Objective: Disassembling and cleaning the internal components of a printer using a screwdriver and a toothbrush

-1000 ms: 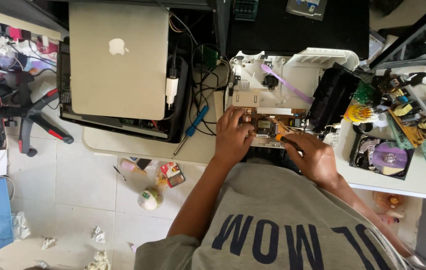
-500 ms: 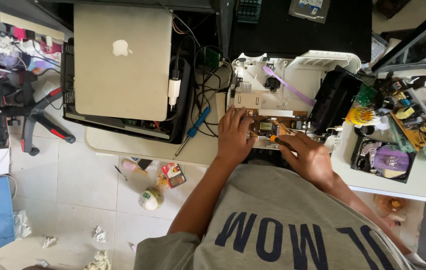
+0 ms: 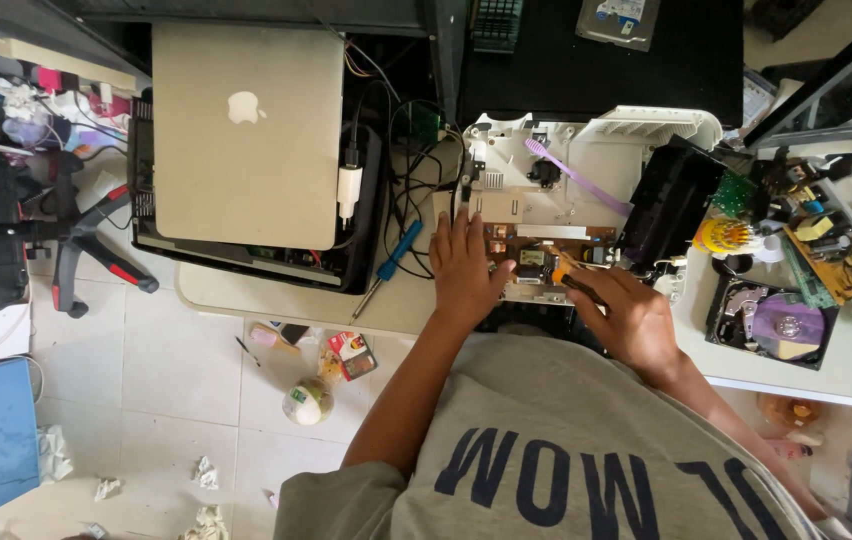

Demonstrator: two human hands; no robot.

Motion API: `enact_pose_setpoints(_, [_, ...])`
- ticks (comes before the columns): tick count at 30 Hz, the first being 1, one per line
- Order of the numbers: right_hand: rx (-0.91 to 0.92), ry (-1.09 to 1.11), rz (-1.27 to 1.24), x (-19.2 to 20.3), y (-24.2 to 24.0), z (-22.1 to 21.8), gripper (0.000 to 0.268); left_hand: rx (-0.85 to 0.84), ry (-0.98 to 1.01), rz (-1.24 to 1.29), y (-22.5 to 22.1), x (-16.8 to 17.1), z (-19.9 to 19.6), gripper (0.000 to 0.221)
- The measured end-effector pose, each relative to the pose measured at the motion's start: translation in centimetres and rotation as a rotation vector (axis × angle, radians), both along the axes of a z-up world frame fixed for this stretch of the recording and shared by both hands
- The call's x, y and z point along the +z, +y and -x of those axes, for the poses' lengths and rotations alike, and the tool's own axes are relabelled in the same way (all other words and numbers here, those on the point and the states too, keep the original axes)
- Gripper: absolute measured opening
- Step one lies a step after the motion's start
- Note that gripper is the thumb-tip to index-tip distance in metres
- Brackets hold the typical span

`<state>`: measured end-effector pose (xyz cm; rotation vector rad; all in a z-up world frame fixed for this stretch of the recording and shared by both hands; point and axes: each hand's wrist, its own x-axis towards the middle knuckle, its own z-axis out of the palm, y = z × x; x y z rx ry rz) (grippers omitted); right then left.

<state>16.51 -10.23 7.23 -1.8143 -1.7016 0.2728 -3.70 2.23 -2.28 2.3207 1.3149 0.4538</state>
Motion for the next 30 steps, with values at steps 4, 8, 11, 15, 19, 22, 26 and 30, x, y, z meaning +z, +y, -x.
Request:
enact_pose_setpoints(4, [-0.047, 0.003, -0.001, -0.8, -0.7, -0.2, 0.021, -0.011, -0.035, 0.078, 0.1, -0.1, 0.2, 0.088])
enact_pose_setpoints(8, [-0.107, -0.009, 0.013, -1.7, -1.5, -1.5, 0.021, -0.037, -0.055, 0.109, 0.4, 0.0, 0.2, 0.083])
enact_pose_setpoints(11, [-0.130, -0.036, 0.016, -1.9, -1.9, -2.1, 0.020, -0.053, -0.044, 0.110, 0.6, 0.1, 0.5, 0.079])
enact_pose_setpoints(15, [-0.140, -0.051, 0.018, -2.3, -2.4, -2.7, 0.019, -0.049, -0.003, 0.174, 0.7, -0.2, 0.5, 0.079])
enact_pose_setpoints(19, [-0.142, -0.026, 0.019, -1.7, -2.3, -2.0, 0.018, -0.041, -0.008, 0.209, 0.8, 0.2, 0.5, 0.076])
enact_pose_setpoints(22, [-0.147, -0.008, 0.021, -1.7, -2.4, -1.7, 0.018, -0.044, 0.022, 0.255, 1.0, 0.6, 0.5, 0.071])
enact_pose_setpoints(26, [-0.132, 0.005, 0.027, -2.1, -2.6, -1.8, 0.019, -0.039, 0.047, 0.325, 1.4, 0.0, 0.5, 0.076])
enact_pose_setpoints(30, [-0.116, -0.016, 0.030, -2.1, -2.9, -1.7, 0.022, -0.043, 0.075, 0.318, 1.3, 0.4, 0.6, 0.070])
